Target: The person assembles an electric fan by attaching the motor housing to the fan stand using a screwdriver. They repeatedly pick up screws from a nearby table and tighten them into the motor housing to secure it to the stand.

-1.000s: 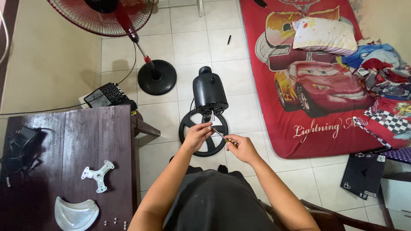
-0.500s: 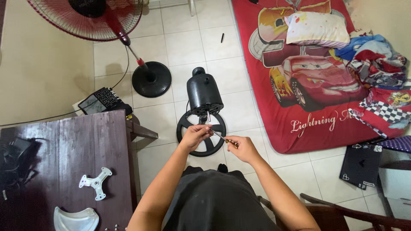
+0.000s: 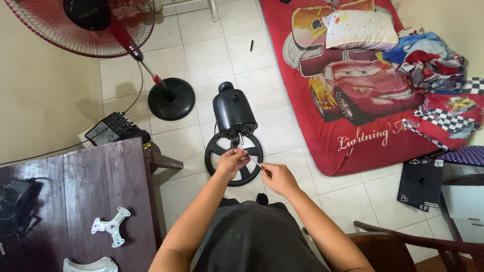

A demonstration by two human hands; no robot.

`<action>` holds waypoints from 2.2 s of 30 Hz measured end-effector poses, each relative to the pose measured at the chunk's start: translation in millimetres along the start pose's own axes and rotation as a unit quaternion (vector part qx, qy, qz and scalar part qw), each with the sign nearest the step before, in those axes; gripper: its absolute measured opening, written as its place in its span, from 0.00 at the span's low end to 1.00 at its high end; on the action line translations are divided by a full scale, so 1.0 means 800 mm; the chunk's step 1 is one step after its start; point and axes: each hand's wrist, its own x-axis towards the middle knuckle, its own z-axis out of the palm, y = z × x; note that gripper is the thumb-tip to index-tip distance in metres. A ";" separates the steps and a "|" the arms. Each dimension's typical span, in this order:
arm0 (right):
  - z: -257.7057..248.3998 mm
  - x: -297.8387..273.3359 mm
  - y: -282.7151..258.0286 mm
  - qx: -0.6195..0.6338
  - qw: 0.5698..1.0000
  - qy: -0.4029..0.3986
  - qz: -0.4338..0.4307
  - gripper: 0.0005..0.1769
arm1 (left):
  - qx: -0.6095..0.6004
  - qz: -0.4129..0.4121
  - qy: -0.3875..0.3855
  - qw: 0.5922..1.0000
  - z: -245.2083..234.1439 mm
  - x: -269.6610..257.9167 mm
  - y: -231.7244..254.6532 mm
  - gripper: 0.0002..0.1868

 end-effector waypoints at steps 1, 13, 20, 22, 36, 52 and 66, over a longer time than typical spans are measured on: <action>0.004 -0.001 -0.002 -0.009 1.000 0.019 -0.016 0.17 | -0.009 -0.003 0.008 1.000 -0.001 0.005 -0.004 0.07; 0.024 -0.002 -0.001 -0.037 0.996 0.077 -0.033 0.19 | 0.003 0.067 0.093 0.993 0.036 0.027 -0.007 0.29; 0.044 0.018 0.007 -0.014 0.995 0.092 -0.038 0.21 | -0.012 0.098 0.084 0.992 0.042 0.060 -0.009 0.17; 0.047 0.027 0.009 -0.012 0.995 0.091 -0.029 0.22 | -0.040 0.087 0.069 0.993 0.038 0.072 -0.011 0.11; 0.050 0.055 0.015 -0.013 0.992 0.112 -0.053 0.20 | -0.134 0.082 0.044 0.987 0.042 0.082 -0.002 0.07; 0.051 0.064 0.011 0.004 0.993 0.109 -0.037 0.22 | -0.165 0.128 0.040 0.977 0.045 0.080 -0.008 0.05; 0.065 0.076 0.030 0.082 0.991 0.108 -0.009 0.21 | -0.190 0.153 0.043 0.969 0.042 0.090 -0.007 0.08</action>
